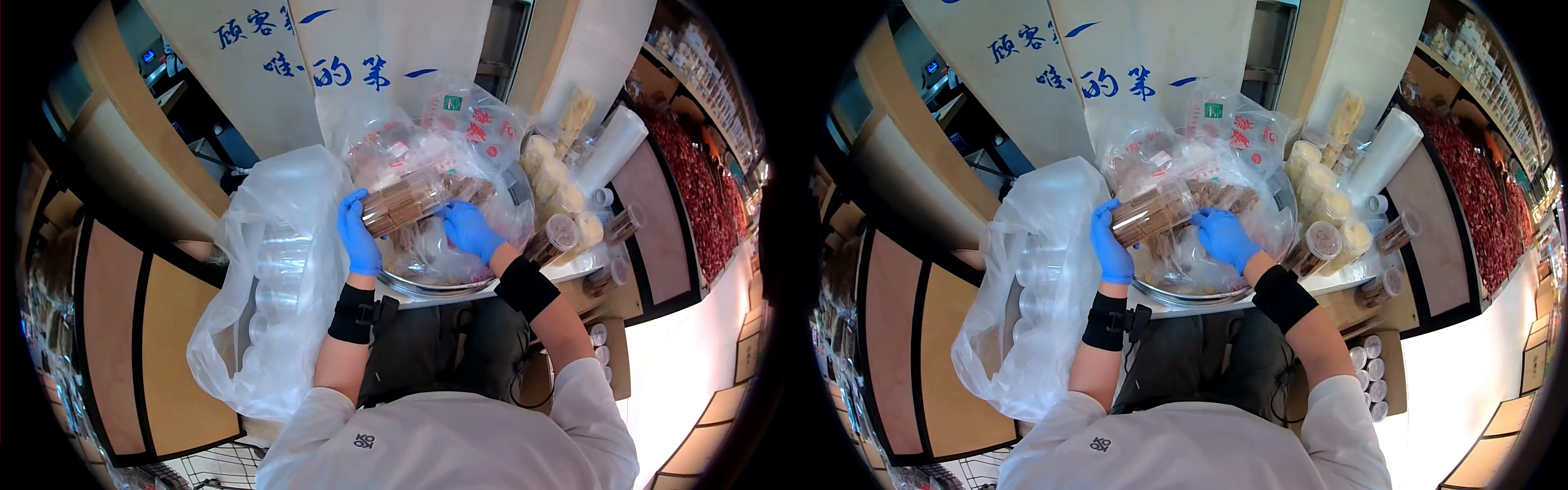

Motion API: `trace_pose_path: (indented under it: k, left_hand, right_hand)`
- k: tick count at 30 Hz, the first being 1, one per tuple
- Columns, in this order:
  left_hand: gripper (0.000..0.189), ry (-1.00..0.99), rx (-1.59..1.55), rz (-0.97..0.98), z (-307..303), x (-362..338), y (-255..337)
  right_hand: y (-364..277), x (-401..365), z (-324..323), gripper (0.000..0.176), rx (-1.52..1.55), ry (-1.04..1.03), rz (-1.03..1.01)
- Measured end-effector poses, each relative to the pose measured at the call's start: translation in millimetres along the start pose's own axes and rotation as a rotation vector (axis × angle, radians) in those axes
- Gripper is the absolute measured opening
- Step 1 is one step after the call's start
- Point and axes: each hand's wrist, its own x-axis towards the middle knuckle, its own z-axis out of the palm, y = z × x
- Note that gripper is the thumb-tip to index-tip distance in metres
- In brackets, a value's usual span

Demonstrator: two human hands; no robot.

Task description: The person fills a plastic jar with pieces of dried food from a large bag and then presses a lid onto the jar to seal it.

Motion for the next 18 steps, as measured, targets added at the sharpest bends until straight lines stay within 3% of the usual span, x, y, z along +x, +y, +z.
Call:
trace_pose_path:
  k: [1,2,4,11,13,14,17,18]
  left_hand:
    - [0.032,-0.003,0.021,0.026,-1.0,0.7,-1.4]
    - [0.032,-0.006,0.043,0.051,-2.2,0.8,-3.0]
    - [0.033,-0.015,0.036,0.049,-2.9,1.1,-3.1]
    - [0.032,-0.052,0.022,0.011,3.6,-5.5,8.6]
    - [0.028,-0.045,-0.002,-0.003,6.4,-7.4,12.4]
    - [0.024,-0.038,-0.026,-0.016,7.4,-8.6,13.6]
    - [0.024,-0.024,-0.006,-0.053,9.0,-9.1,15.2]
    - [0.024,-0.021,-0.006,-0.052,9.3,-9.0,15.4]
  right_hand:
    - [-0.8,0.2,-1.0,0.035,0.059,-0.154,0.109]
    - [-2.9,1.1,0.4,0.035,0.062,-0.153,0.107]
    - [-7.2,2.2,5.4,0.031,0.153,-0.019,0.335]
    - [33.8,-6.9,38.5,0.029,0.276,0.115,0.194]
    - [31.1,-6.0,34.2,0.032,0.498,-0.113,0.39]
    - [29.1,-8.3,31.9,0.032,0.497,-0.116,0.389]
    - [8.9,-8.6,10.7,0.031,0.376,-0.084,0.37]
    - [8.2,-7.6,8.2,0.028,0.476,0.083,0.376]
